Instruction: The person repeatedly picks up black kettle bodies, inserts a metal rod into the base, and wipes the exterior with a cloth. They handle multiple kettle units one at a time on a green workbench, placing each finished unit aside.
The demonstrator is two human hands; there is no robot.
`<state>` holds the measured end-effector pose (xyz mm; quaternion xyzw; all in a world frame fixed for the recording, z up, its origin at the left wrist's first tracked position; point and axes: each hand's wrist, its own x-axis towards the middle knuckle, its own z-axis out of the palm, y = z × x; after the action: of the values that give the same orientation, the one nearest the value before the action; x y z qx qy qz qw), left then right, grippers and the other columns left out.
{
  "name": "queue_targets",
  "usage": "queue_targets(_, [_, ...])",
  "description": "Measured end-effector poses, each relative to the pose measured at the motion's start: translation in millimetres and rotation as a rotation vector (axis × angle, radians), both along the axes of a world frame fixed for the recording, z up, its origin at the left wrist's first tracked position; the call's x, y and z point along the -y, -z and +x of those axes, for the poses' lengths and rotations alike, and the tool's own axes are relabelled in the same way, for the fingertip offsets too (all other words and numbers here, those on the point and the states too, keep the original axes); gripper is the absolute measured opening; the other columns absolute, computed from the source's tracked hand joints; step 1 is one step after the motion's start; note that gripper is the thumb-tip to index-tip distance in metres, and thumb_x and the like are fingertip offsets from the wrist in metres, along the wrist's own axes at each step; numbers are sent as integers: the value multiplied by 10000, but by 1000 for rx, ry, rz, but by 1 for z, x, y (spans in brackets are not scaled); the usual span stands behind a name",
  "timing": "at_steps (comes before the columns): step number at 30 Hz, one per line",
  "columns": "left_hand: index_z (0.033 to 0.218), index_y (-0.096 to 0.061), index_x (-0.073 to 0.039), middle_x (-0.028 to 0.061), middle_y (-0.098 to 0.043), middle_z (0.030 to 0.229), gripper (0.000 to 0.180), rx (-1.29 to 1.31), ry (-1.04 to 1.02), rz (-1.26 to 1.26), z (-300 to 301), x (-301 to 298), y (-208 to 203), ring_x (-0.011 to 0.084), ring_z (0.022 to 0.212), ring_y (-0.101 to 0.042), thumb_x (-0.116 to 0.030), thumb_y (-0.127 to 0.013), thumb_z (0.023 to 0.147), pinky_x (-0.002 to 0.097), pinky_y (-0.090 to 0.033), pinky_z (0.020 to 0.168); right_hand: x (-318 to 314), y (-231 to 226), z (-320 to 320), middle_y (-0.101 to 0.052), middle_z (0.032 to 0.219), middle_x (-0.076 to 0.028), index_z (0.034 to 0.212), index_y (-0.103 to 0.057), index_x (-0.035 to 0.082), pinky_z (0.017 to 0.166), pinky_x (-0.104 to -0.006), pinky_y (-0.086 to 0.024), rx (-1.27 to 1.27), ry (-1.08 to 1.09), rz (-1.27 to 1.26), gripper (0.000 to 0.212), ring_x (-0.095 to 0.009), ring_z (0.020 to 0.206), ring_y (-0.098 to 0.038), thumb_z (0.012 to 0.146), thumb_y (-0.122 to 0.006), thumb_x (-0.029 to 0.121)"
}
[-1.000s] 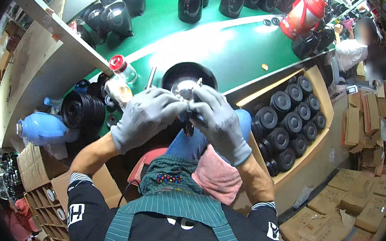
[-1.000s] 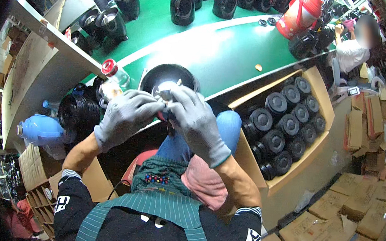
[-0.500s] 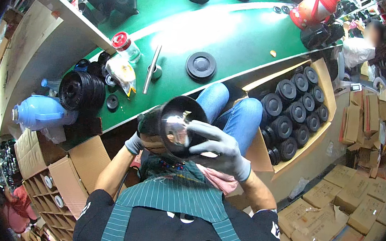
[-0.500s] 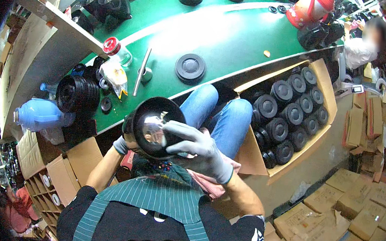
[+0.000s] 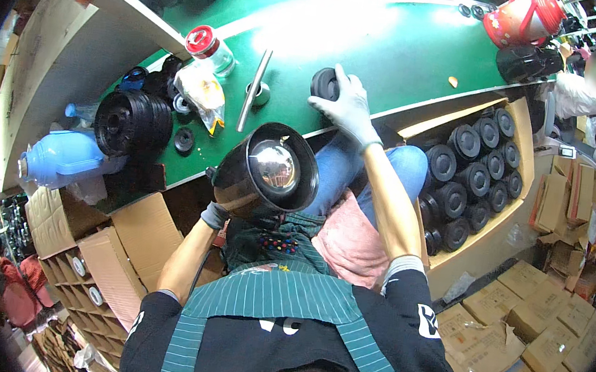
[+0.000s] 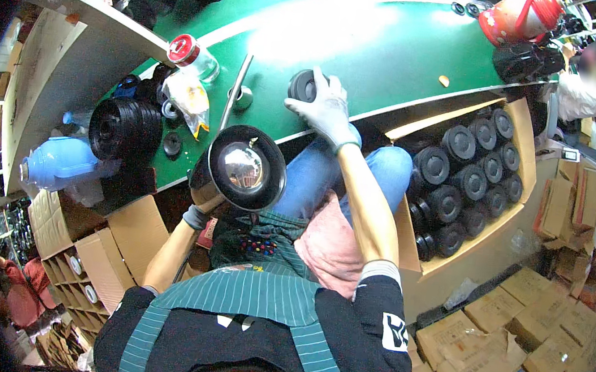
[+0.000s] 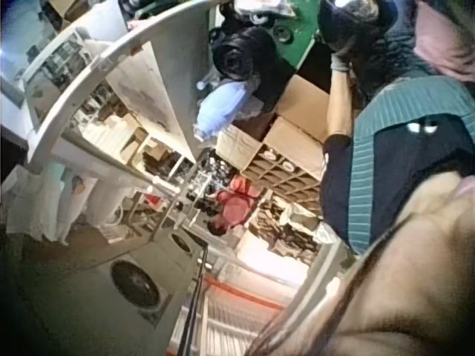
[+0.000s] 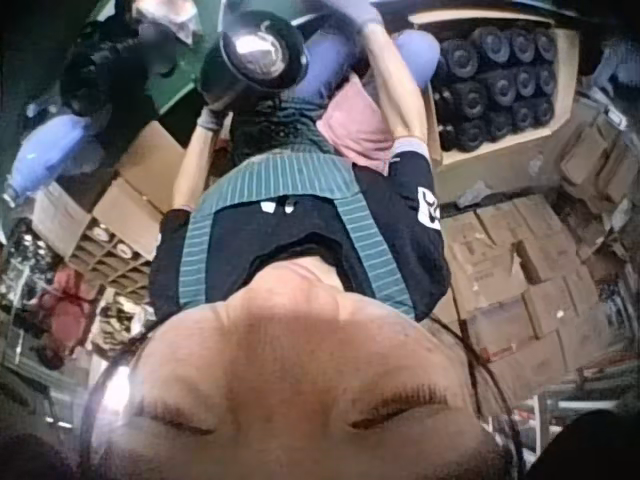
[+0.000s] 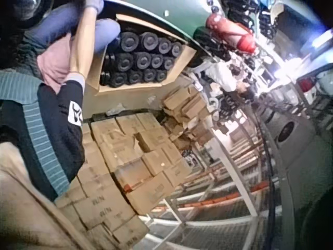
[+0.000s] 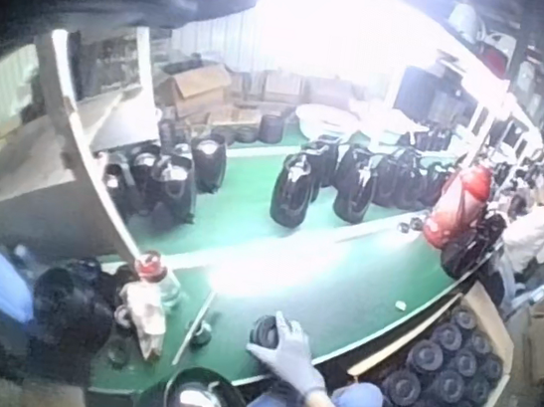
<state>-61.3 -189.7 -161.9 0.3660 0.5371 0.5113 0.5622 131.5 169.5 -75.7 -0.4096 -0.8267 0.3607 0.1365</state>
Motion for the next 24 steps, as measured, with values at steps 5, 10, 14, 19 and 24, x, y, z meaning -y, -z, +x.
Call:
queue_targets(5, [1726, -290, -145, 156, -348, 1755, 793, 143, 188, -34, -4, -15, 26, 360, 1594, -380, -449, -588, 1057, 535, -331, 1322, 86, -103, 67, -379, 1717, -236, 1685, -385, 21, 1310, -450, -291, -482, -201, -519, 1170, -348, 1586, -387, 709, -948, 338])
queue_targets(10, [1716, -339, -136, 170, -369, 1746, 1005, 1070, 141, 11, 0, -41, 19, 381, 1583, -392, -861, -283, 1023, 559, -283, 1336, 130, -101, 101, -328, 1701, -280, 1663, -467, 112, 1299, -492, -293, -467, -287, -86, 1170, -463, 1574, -352, 652, -983, 395])
queue_targets(14, [1708, -342, -95, 197, -379, 1735, 1156, 1004, 135, -142, -5, -41, 9, 395, 1565, -416, -961, -257, 947, 585, -308, 1315, 148, -97, 117, -274, 1718, -320, 1685, -451, 172, 1298, -531, -274, -558, -314, 13, 1249, -499, 1591, -304, 617, -1022, 477])
queue_targets(19, [1695, -360, -87, 204, -407, 1717, 1025, 732, -18, -430, 22, -69, -74, 388, 1549, -439, -862, -255, 1033, 585, -332, 1304, 156, -101, 134, -283, 1713, -327, 1658, -484, 135, 1289, -533, -291, -635, -304, 125, 1228, -505, 1570, -345, 620, -1032, 499])
queue_targets(24, [1546, -526, 41, 202, -651, 1482, 870, 240, -78, 63, 5, -69, -76, 296, 1312, -665, -697, -413, 1099, 479, -547, 1133, 156, -85, 141, -446, 1688, -207, 1692, -382, 43, 1274, -409, -362, -761, 31, -301, 1134, -313, 1542, -457, 812, -914, 522])
